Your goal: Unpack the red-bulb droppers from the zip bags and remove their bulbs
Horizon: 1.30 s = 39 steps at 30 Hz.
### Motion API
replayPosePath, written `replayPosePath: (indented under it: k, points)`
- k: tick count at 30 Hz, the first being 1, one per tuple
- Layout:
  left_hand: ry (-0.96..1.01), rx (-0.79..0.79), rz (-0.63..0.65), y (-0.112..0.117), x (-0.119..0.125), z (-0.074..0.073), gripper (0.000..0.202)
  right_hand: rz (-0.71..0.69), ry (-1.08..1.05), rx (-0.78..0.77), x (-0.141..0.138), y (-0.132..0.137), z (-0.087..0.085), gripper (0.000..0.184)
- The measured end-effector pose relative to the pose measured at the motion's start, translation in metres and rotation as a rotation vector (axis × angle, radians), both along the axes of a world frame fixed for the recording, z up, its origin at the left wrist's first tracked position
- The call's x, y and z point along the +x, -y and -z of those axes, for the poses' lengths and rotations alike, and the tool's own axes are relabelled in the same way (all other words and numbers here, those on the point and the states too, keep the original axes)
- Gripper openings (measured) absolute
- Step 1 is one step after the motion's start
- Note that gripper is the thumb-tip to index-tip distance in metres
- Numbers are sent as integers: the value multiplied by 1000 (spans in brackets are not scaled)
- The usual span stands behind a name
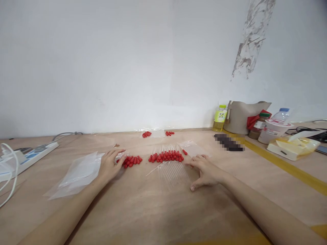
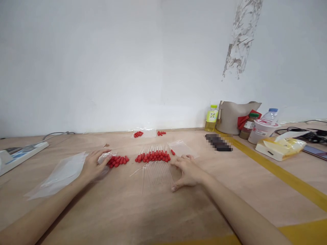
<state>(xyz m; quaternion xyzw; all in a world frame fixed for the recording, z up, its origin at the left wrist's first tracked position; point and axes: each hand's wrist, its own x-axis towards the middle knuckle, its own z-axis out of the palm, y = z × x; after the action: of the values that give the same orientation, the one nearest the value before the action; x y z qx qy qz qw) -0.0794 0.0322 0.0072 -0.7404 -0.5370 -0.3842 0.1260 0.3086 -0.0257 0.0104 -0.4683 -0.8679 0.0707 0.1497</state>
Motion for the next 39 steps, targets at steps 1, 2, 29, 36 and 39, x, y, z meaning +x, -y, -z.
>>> replayPosePath:
  k: [1,2,29,36,39]
  points:
    - [-32,43,39,5,5,-2,26,-10,8,-12,1,-2,1,80]
    - [-71,56,101,11,13,-3,24,-18,13,-22,2,-4,3,79]
    - [-130,-407,451,43,71,20,57,-24,-29,112,-23,2,15,58]
    - [-126,-382,446,45,72,15,59,8,-121,179,-26,2,20,57]
    - [-134,-374,470,51,74,12,57,101,-231,234,-39,0,19,30]
